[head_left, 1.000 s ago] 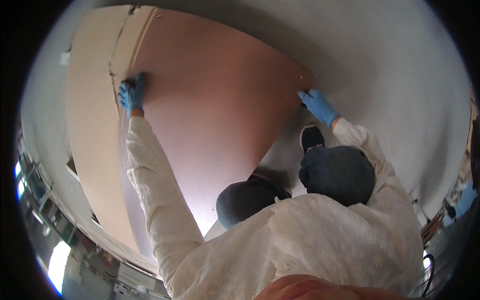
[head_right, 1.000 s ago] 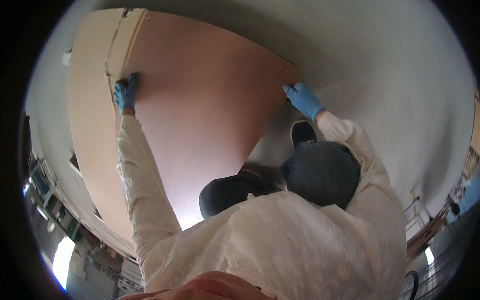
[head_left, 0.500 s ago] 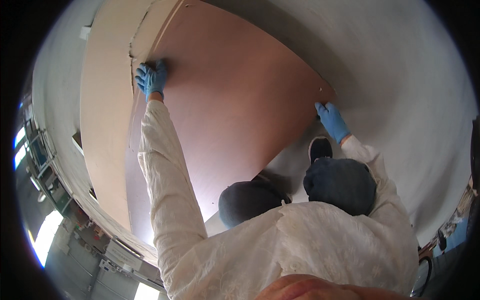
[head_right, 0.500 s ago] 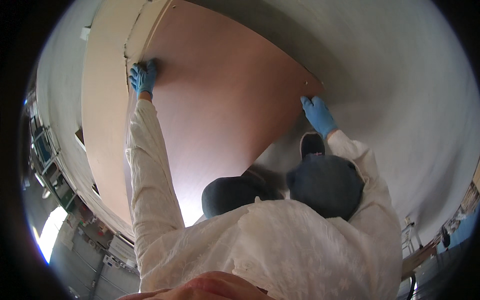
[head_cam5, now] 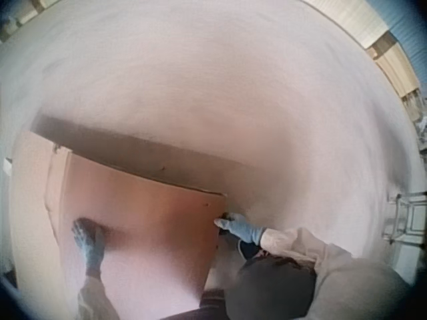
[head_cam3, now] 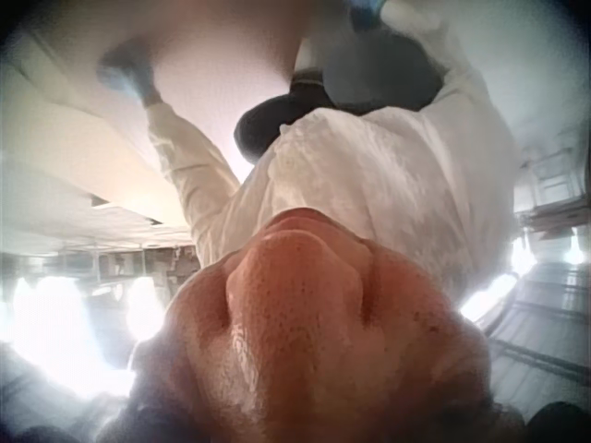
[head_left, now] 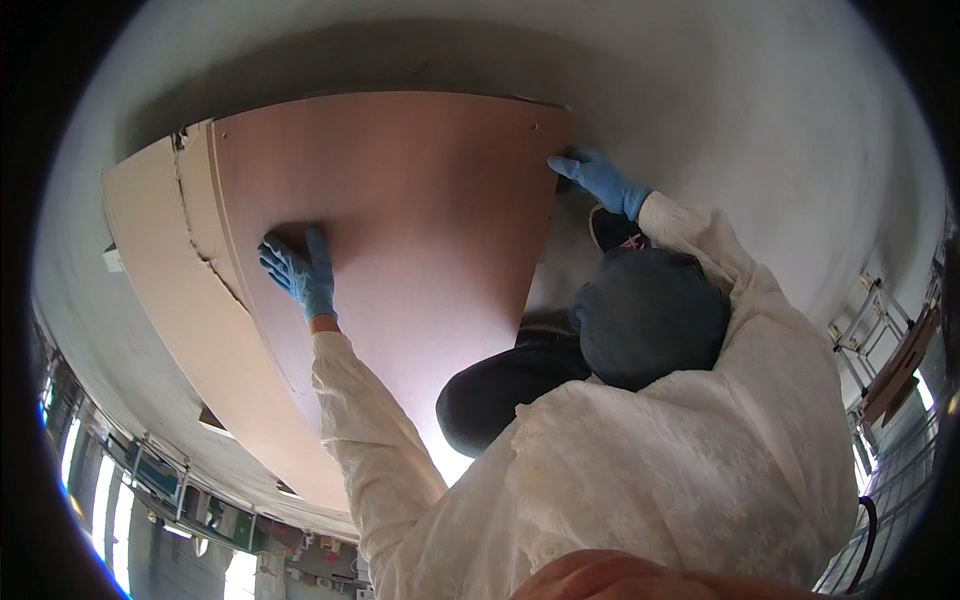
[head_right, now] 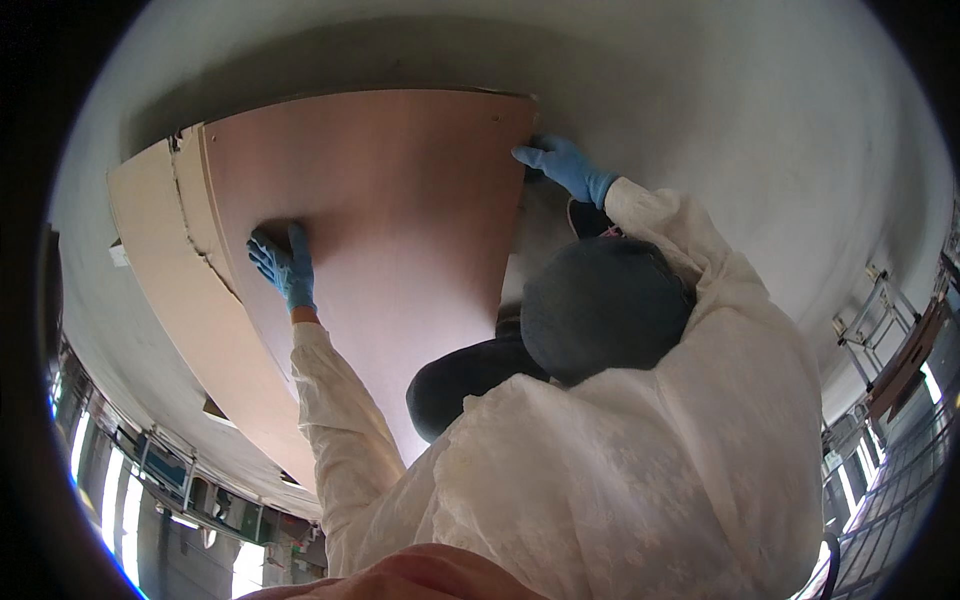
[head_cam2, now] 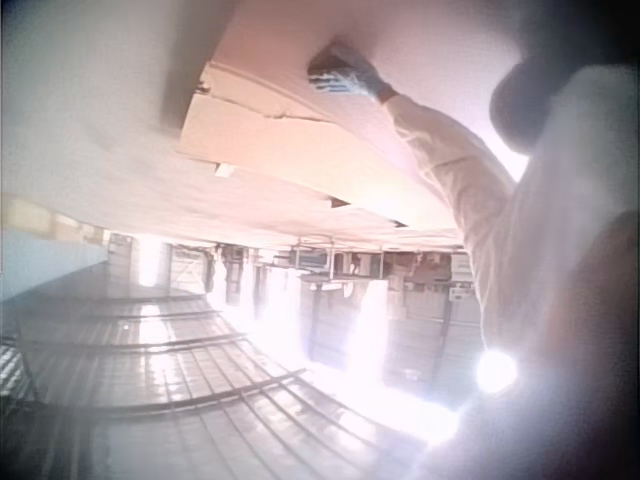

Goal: The person lifts and places large curved wooden panels onto a growing stack in a workshop. They handle the panels by hand, aligning them carefully and occasionally using a long stick to adjust positioning. The panels are stacked in a neat pile on the floor.

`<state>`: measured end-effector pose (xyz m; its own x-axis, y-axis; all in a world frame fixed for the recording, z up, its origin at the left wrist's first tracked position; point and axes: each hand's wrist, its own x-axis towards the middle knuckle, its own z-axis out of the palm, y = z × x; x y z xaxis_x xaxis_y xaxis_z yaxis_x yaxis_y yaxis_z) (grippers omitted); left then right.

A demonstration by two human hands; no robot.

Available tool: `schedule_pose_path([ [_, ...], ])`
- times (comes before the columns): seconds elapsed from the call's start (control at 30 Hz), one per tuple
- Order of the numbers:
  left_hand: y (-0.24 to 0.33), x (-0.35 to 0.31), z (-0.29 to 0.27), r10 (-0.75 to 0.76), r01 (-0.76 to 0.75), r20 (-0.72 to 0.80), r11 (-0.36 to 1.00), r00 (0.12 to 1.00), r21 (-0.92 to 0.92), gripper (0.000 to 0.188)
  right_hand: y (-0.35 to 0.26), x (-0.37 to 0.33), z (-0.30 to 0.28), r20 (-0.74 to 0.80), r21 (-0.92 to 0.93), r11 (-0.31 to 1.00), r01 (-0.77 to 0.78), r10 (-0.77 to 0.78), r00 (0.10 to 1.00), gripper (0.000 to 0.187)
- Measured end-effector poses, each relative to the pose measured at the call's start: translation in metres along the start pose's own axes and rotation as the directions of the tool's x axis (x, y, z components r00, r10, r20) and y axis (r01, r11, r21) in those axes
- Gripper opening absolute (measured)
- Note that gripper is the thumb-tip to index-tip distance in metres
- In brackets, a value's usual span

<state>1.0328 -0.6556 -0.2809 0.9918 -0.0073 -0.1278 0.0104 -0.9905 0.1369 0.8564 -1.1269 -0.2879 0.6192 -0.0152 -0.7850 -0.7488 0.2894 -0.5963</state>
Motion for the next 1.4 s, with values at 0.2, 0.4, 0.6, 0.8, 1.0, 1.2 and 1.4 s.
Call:
schedule_pose_path([
  [0.2, 0.001, 0.001, -0.003, -0.03, 0.031, 0.022, 0.999, 0.999, -0.033, 0.097, 0.0, 0.001, -0.01, 0.048, 0.054, 0.998, -0.03, 0.027, 0.998, 0.057],
  [0.4, 0.001, -0.002, -0.003, -0.004, 0.004, 0.0, 0.998, 1.0, -0.055, 0.098, 0.001, 0.007, -0.013, 0.092, 0.084, 0.996, -0.027, 0.019, 0.996, 0.058],
  [0.6, 0.003, -0.001, -0.005, -0.022, 0.023, 0.016, 0.995, 1.0, -0.094, 0.097, -0.021, -0.008, -0.013, 0.043, -0.585, 0.809, 0.06, -0.043, 0.998, 0.043],
  [0.8, 0.004, -0.001, -0.006, -0.034, 0.036, 0.026, 0.995, 0.999, -0.091, 0.097, -0.041, -0.024, 0.01, 0.065, -0.863, 0.479, 0.162, -0.213, 0.975, 0.039],
  [1.0, 0.003, 0.0, -0.003, -0.003, 0.004, 0.007, 0.994, 1.0, -0.107, 0.097, -0.044, -0.019, 0.015, 0.02, -0.806, 0.59, 0.034, -0.032, 0.999, 0.036],
  [1.2, -0.003, -0.002, 0.003, -0.03, 0.032, 0.019, 0.994, 0.999, -0.1, 0.097, -0.045, -0.022, 0.012, 0.027, -0.775, 0.631, 0.013, 0.012, 1.0, 0.042],
  [1.4, -0.01, 0.003, 0.002, 0.003, 0.002, 0.037, 0.993, 0.999, -0.115, 0.099, -0.04, -0.019, 0.008, 0.083, -0.815, 0.566, 0.121, -0.093, 0.992, 0.042],
])
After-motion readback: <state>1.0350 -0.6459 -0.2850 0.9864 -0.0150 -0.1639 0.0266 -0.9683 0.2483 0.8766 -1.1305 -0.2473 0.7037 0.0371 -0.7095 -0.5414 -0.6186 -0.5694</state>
